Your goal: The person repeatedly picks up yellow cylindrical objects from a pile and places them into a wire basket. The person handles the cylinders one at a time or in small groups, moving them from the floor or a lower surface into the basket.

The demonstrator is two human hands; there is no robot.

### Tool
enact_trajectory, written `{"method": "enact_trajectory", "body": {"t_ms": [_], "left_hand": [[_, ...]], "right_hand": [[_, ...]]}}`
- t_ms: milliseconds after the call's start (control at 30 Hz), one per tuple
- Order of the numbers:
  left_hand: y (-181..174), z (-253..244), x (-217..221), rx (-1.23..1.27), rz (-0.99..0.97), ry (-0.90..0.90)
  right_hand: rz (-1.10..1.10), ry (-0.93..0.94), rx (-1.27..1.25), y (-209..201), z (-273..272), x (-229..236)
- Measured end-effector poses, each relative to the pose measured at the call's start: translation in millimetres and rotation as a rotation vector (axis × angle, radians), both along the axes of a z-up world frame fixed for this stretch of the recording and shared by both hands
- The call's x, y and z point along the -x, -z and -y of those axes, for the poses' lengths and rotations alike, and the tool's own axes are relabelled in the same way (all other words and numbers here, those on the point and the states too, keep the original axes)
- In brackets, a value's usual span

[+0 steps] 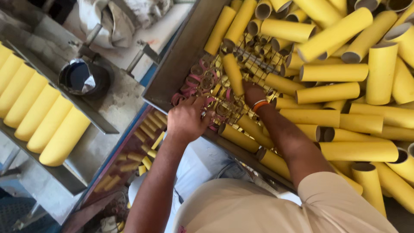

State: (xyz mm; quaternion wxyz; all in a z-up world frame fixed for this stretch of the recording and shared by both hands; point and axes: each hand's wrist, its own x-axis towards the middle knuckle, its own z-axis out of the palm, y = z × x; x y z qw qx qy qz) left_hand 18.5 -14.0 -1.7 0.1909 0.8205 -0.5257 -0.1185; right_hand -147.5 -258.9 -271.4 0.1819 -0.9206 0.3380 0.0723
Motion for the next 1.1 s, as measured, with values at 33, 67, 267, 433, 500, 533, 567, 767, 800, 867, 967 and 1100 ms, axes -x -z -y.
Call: {"method": "enact_trajectory", "body": {"t_ms": [33,67,267,433,500,533,567,767,800,867,967,1100], "left_hand": [[-0.2,-1.7,-0.5,0.011,-0.01,-0.002],[0.0,0.0,-0.7,0.032,-0.021,0.007],[2.5,-2.2,-1.4,0.076,-0.023,0.039],[14.6,-3.2,-1.2,0.141,0.029,0.058],[22.5,-5.9,-2.7,0.195,0.028,0.066],[26.3,-6.7,-1.9,0.228,0.035,0.059],[29.6,-7.4,-1.3,0.261,0.043,0.053],[22.9,-17.6,-0.6,0.3,-0.268,0.123],[14.6,-24.8,0.9,0.407,-0.282,0.117],[-8.3,-44.5,3.6,0.514,-0.195,0.077],[-44.9,-87.8,8.4,0.578,0.031,-0.066],[-71.2,-136.7,-12.7,0.513,0.323,-0.268]], "right_hand": [[0.106,0.036,-0.009,2.6,-0.2,4.2],[0.212,0.082,-0.006,-0.3,6.9,12.6],[0.157,0.106,0.023,-98.5,33.7,130.5],[-0.326,0.265,0.051,-161.3,11.0,233.5],[-0.299,0.288,-0.034,-149.8,2.2,252.2],[-0.274,0.264,0.007,-140.7,-0.7,253.5],[-0.248,0.24,0.048,-132.4,-7.2,251.6],[0.213,0.254,0.119,-195.4,-29.7,174.5],[0.343,0.158,0.078,-226.7,-30.0,159.0],[0.601,-0.028,0.166,-281.6,-39.0,116.8],[0.927,-0.229,-0.015,-334.1,-65.5,33.5],[1.164,-0.237,-0.874,-342.6,-121.6,-92.2]]}}
